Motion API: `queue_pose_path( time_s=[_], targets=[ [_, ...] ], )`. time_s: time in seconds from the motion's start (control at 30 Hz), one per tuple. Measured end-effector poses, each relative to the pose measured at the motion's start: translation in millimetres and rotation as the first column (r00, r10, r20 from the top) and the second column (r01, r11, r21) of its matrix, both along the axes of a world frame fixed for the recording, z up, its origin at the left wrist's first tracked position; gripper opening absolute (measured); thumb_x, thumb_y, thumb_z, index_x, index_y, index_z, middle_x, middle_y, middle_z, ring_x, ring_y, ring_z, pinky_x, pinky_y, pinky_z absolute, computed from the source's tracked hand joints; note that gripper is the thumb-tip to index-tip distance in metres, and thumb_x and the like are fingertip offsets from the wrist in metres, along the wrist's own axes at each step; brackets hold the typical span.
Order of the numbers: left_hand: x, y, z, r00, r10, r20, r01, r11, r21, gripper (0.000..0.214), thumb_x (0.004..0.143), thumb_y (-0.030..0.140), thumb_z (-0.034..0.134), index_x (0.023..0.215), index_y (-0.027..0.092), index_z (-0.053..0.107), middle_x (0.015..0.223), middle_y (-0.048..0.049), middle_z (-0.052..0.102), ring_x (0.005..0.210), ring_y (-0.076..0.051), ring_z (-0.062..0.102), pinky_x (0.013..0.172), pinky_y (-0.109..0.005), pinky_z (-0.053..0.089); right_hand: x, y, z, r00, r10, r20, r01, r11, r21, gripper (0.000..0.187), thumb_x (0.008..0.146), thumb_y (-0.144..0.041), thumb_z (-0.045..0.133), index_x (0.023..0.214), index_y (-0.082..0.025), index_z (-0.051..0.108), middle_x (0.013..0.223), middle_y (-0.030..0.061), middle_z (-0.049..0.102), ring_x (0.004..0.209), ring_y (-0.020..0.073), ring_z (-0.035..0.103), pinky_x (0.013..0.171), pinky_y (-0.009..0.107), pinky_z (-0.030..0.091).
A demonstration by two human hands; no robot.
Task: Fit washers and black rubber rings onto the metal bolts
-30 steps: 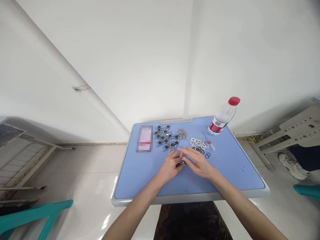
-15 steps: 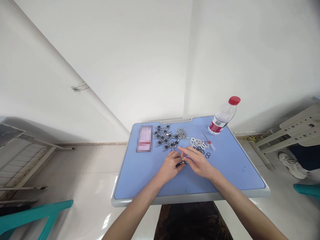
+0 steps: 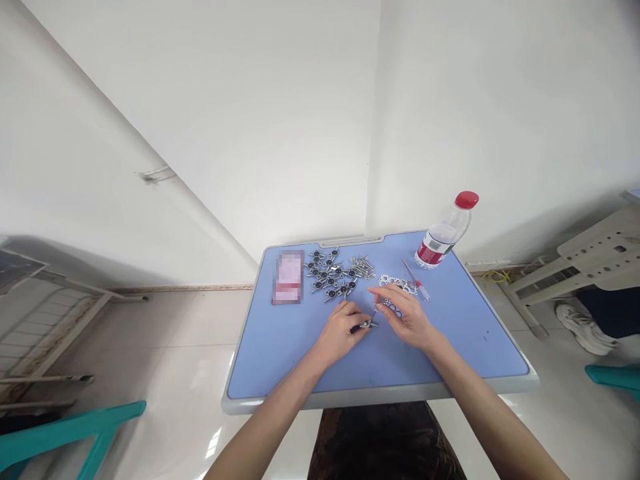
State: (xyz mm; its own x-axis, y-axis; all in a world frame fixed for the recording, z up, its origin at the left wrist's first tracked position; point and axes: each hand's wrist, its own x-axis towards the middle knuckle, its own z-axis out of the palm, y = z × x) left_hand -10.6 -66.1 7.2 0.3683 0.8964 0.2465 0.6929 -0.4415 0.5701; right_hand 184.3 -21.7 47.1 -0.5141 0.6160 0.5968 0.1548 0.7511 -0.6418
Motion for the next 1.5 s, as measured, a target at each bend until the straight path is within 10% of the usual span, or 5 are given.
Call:
queue_pose_path(
  time_s=[0.8,1.5],
  targets=[
    [0.9,-0.8,1.8,1.000,0.000,-0.010,0.000,1.000,0.014,0.013,0.088,0.024,0.062,0.097,0.023,0.071,0.085,-0.0026,0.060,0.081,-0.018,0.055,0.080,-0.033,0.045,-6.8,1.2,-9.8,0.994,-0.047,0.099,0.030,0.986,0.165,0.033,0.096,-0.017,0.046,0.128,-0.023,0.052,0.102,0.0094,0.066,0.089,0.0207,0.061,0.073,0.035,0.054],
    [0.9,-0.4,1.3,1.000,-0.008,0.001,0.008,1.000,0.011,0.013,0.087,0.025,0.062,0.098,0.022,0.070,0.088,-0.0036,0.062,0.085,-0.019,0.057,0.083,-0.035,0.045,-10.1,-3.2,-6.9,0.999,0.000,0.041,-0.002,0.999,0.050,0.039,0.098,-0.016,0.039,0.135,-0.024,0.049,0.096,0.0068,0.067,0.086,0.0184,0.063,0.073,0.033,0.054]
  ],
)
